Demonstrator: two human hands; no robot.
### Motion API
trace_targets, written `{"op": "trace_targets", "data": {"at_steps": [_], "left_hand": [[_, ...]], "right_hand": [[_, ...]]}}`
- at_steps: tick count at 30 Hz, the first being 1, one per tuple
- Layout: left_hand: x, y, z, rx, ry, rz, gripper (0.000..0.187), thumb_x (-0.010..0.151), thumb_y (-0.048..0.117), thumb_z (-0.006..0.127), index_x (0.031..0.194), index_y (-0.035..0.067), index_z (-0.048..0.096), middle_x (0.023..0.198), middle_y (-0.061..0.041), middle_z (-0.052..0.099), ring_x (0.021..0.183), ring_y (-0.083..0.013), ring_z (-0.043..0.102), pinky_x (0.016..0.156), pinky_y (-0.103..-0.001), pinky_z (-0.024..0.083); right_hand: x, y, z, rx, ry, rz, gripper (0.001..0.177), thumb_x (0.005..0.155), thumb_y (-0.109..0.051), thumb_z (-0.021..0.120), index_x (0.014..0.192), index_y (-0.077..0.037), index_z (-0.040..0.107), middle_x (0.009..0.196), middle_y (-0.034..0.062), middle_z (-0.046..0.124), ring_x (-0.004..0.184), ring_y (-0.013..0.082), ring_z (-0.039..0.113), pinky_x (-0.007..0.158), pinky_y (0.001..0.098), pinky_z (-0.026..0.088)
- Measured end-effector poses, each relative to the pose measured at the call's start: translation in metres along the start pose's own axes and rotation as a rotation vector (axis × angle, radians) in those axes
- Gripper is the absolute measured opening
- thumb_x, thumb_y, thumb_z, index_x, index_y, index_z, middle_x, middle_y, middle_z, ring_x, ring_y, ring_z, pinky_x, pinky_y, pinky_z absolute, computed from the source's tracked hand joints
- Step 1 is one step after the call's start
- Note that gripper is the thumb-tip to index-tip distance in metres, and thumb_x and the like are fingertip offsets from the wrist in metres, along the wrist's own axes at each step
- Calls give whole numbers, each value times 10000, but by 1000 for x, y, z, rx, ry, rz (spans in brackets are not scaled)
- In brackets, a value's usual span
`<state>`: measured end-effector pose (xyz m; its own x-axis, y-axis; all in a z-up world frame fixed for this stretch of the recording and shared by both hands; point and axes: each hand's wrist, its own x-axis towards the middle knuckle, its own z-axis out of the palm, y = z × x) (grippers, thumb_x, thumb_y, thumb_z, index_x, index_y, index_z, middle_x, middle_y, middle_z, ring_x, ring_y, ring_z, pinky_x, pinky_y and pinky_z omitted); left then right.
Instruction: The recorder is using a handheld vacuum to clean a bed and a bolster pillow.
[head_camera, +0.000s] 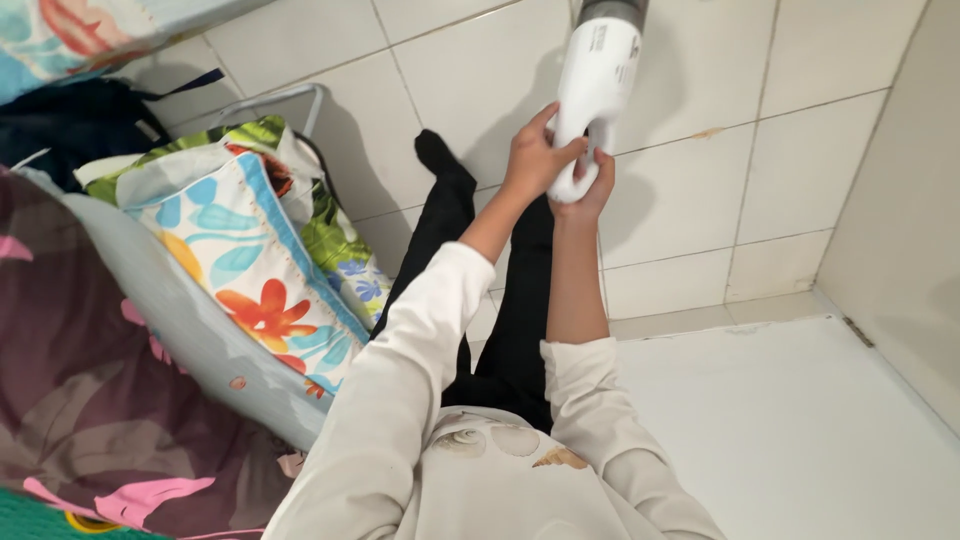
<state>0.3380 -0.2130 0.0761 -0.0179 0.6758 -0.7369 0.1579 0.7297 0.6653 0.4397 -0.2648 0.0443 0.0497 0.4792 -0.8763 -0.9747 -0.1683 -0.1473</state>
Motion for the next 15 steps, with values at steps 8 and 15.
{"op": "trace_targets", "data": {"at_steps": [8, 15], "left_hand": [[14, -10, -43, 98, -82, 153, 760, 829, 288, 762, 1465, -21, 484, 1030, -175, 775, 925, -249, 786, 862, -343, 599], [-23, -57, -69, 395, 259, 568, 548, 1013, 323, 682, 1471, 64, 528, 1504, -194, 553, 1377, -353, 566, 1135, -421, 481]], "right_hand": [[42, 31, -22, -60, 40, 30, 151, 887, -178, 537, 990, -69, 558, 602, -6, 482, 633, 151, 587, 674, 363, 577], [61, 24, -63, -103, -20, 181, 103, 895, -126, 582, 878, -35, 537, 574, -15, 472, 493, 100, 497, 510, 258, 500]]}}
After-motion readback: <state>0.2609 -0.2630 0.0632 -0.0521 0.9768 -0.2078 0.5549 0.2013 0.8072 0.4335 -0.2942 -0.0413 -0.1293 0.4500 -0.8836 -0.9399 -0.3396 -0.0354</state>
